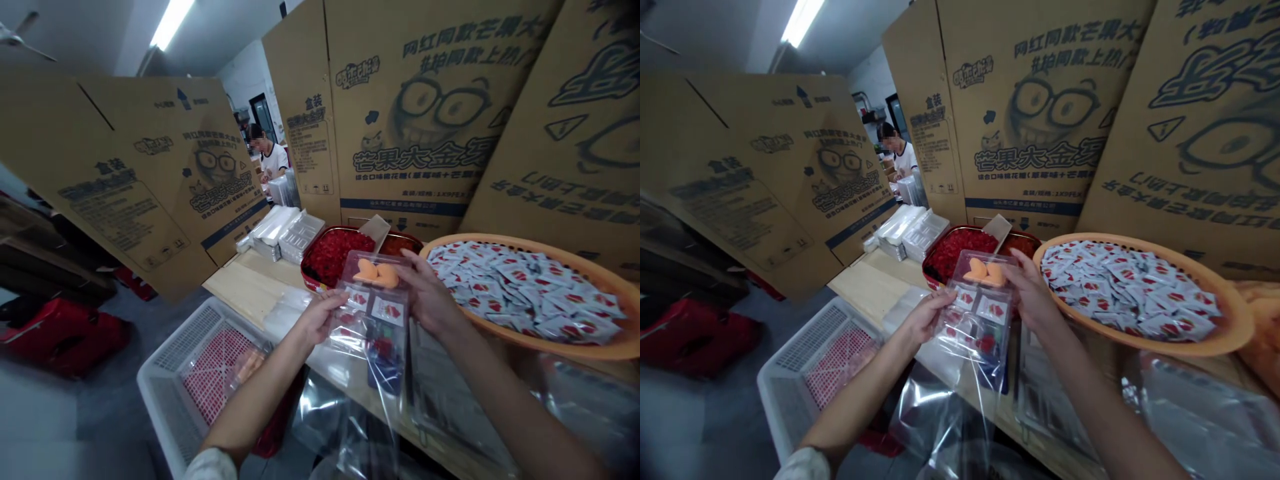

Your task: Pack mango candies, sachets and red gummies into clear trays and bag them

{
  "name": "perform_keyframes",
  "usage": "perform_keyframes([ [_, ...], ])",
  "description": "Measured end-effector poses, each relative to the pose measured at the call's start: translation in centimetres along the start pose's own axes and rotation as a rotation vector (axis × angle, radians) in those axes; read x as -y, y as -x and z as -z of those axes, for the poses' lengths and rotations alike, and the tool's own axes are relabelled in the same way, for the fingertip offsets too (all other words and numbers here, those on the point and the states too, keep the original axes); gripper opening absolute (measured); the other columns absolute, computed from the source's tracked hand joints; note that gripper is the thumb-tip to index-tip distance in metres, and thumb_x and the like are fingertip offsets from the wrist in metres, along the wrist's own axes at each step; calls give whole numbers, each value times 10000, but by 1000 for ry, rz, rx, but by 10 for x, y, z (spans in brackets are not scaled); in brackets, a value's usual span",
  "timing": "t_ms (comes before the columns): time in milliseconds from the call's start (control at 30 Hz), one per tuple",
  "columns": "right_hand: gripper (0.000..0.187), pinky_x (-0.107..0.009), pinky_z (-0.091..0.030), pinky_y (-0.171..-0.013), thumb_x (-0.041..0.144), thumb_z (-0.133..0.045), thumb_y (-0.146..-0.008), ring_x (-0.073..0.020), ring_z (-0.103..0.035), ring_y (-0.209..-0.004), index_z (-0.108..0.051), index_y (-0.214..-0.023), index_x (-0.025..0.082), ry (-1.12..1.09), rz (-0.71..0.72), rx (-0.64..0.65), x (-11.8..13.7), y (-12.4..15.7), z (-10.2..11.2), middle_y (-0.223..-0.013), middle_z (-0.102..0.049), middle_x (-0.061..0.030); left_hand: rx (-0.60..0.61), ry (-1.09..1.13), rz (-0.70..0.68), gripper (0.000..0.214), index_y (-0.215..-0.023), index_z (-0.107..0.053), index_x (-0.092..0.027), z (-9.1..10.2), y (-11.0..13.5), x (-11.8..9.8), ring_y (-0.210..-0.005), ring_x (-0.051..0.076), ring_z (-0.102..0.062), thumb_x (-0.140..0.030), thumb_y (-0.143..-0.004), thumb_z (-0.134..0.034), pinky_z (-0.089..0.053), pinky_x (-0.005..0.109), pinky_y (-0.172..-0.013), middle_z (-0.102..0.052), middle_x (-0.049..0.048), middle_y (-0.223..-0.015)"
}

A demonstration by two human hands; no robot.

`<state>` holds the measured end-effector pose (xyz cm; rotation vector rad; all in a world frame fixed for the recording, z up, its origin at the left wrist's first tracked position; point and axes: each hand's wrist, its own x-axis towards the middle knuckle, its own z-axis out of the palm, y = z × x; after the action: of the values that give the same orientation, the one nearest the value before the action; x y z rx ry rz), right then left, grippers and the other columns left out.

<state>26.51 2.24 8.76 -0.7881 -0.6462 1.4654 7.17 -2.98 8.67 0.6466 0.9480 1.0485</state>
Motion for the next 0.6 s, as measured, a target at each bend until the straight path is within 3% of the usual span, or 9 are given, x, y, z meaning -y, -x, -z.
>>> perform_keyframes([
  [167, 232, -180, -525, -525, 283, -790, -653, -142, -643, -671, -693, -830, 167, 191, -43, 112, -8, 3, 3, -797, -700, -42, -67, 83, 70, 267, -819, -686, -117, 0, -1, 1, -542, 149, -620, -278, -624, -770, -497, 257, -549, -695, 51, -670],
  [267, 256, -161, -496, -516, 344, -811, -632, -122, -613, -649, -708, -798, 178, 345, -11, 190, -12, 12, 1, -775, -696, -24, -92, 148, 44, 257, -788, -685, -105, 1, 0, 0, -554, 152, -621, -264, -610, -778, -495, 266, -599, -692, 57, -660],
  [400, 272, -212, -503, -580, 365, -833, -588, -153, -600, -701, -724, -758, 183, 555, 38, 402, -5, 25, -6, -770, -683, -22, -65, 160, -5, 285, -793, -685, -104, 2, 6, -3, -602, 163, -632, -273, -592, -794, -495, 283, -652, -698, 64, -701],
  [533, 291, -261, -496, -632, 487, -766, -642, -179, -596, -709, -727, -654, 199, 730, 195, 537, 8, 34, -19, -740, -666, -38, -24, 122, -117, 353, -875, -699, -118, -1, 16, -9, -679, 159, -642, -300, -590, -801, -487, 273, -697, -709, 49, -768],
  [600, 341, -273, -490, -641, 552, -713, -674, -183, -597, -705, -732, -653, 212, 790, 278, 572, 13, 40, -27, -741, -665, -47, -47, 88, -186, 328, -810, -698, -117, -4, 23, -14, -668, 145, -630, -319, -575, -808, -474, 251, -672, -701, 39, -729],
])
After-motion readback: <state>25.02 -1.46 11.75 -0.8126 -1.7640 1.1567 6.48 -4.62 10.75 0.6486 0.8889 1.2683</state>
